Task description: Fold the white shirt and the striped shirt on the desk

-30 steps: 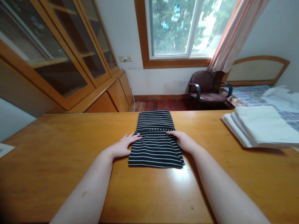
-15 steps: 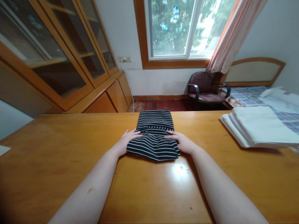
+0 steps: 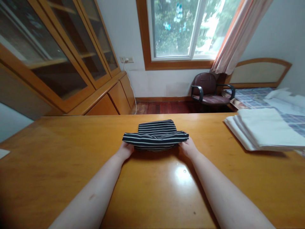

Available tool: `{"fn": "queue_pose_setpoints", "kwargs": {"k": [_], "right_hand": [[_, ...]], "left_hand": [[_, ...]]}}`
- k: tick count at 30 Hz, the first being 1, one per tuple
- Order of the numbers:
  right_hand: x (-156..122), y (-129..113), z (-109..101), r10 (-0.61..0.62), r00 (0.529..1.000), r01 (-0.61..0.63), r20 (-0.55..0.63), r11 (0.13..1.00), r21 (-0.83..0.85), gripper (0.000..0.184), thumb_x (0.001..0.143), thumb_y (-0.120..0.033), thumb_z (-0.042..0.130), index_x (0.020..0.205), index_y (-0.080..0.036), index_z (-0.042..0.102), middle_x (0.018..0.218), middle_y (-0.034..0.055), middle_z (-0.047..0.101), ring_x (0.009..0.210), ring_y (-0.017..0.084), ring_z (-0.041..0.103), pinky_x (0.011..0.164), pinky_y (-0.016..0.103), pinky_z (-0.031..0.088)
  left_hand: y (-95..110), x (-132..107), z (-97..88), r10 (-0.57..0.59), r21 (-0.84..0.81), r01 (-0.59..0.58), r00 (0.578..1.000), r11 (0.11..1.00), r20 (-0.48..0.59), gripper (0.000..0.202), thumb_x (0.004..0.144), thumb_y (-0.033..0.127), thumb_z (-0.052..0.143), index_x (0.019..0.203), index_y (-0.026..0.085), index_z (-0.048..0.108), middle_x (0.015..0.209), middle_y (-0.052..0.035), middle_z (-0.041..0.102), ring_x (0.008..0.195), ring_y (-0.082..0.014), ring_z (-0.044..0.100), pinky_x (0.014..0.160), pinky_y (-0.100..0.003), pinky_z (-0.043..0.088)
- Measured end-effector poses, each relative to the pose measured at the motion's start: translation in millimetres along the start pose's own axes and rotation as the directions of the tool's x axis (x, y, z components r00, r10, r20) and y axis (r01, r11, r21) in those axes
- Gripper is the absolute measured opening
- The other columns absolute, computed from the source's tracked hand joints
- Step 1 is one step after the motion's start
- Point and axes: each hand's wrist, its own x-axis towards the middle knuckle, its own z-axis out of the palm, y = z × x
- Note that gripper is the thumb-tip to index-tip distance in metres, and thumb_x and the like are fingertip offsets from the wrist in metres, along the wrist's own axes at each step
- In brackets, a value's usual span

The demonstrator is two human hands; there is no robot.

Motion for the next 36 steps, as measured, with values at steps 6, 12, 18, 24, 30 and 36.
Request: {"fn": "queue_pose_setpoints", "kwargs": {"k": [6, 12, 18, 24, 30, 36], "right_hand": [[8.6, 4.1, 1.2, 0.170, 0.971, -0.172, -0.166, 0.985, 0.002, 0.049, 0.080, -0.062, 0.048, 0.102, -0.021, 0.063, 0.107, 0.0065, 0.067, 0.104, 0.025, 0.059, 0.093, 0.041, 0.045], [15.0, 13.3, -3.1, 0.170, 0.976, -0.207, -0.134, 0.915, -0.347, 0.055, 0.069, -0.044, 0.069, 0.116, -0.019, 0.055, 0.111, 0.0101, 0.065, 0.100, 0.026, 0.060, 0.092, 0.043, 0.044], [14.0, 12.8, 3.6, 0.044, 0.985, -0.116, -0.166, 0.886, -0.449, 0.050, 0.082, -0.035, 0.053, 0.130, -0.023, 0.045, 0.107, 0.0081, 0.066, 0.097, 0.025, 0.062, 0.088, 0.044, 0.047], [10.4, -0.6, 7.0, -0.006, 0.997, -0.040, -0.083, 0.840, -0.542, 0.049, 0.087, -0.029, 0.044, 0.135, -0.030, 0.044, 0.129, 0.0036, 0.055, 0.116, 0.024, 0.053, 0.098, 0.042, 0.042], [9.8, -5.3, 5.5, 0.008, 0.995, 0.051, 0.104, 0.832, -0.553, 0.041, 0.087, -0.032, 0.044, 0.126, -0.026, 0.055, 0.126, 0.0039, 0.058, 0.115, 0.022, 0.053, 0.100, 0.041, 0.040], [7.2, -13.6, 6.7, 0.109, 0.982, -0.005, 0.153, 0.831, -0.557, 0.054, 0.082, -0.039, 0.055, 0.135, -0.032, 0.045, 0.131, 0.0035, 0.054, 0.087, 0.021, 0.063, 0.082, 0.040, 0.050]], "left_hand": [[0.4, 5.1, 9.9, -0.194, 0.017, 0.194, 0.981, 0.981, -0.010, 0.047, 0.079, 0.056, 0.050, 0.093, 0.015, 0.065, 0.097, -0.0103, 0.070, 0.100, -0.0284, 0.061, 0.091, -0.042, 0.044], [-4.7, 6.5, 10.7, -0.220, 0.202, 0.223, 0.975, 0.954, -0.036, 0.043, 0.070, 0.039, 0.069, 0.104, 0.015, 0.059, 0.105, -0.0135, 0.068, 0.102, -0.0269, 0.061, 0.091, -0.038, 0.044], [-10.8, 3.0, 10.8, -0.168, 0.250, 0.173, 0.985, 0.953, -0.041, 0.044, 0.084, 0.027, 0.052, 0.125, 0.016, 0.045, 0.103, -0.0108, 0.068, 0.099, -0.0216, 0.063, 0.089, -0.038, 0.046], [-1.6, -1.4, 4.0, -0.167, 0.303, 0.134, 0.982, 0.943, 0.086, 0.073, 0.074, 0.013, 0.053, 0.142, 0.021, 0.025, 0.100, -0.0067, 0.069, 0.083, -0.0170, 0.065, 0.079, -0.030, 0.050], [12.6, -0.8, -8.1, -0.365, 0.231, 0.332, 0.924, 0.915, 0.116, 0.069, 0.074, 0.025, 0.055, 0.139, 0.022, 0.033, 0.081, -0.0017, 0.067, 0.059, -0.0146, 0.061, 0.058, -0.026, 0.049], [3.8, 15.1, -12.6, -0.277, 0.333, 0.319, 0.946, 0.887, -0.166, 0.047, 0.079, 0.056, 0.047, 0.103, 0.018, 0.060, 0.082, -0.0063, 0.065, 0.065, -0.0175, 0.061, 0.053, -0.026, 0.046]]}}
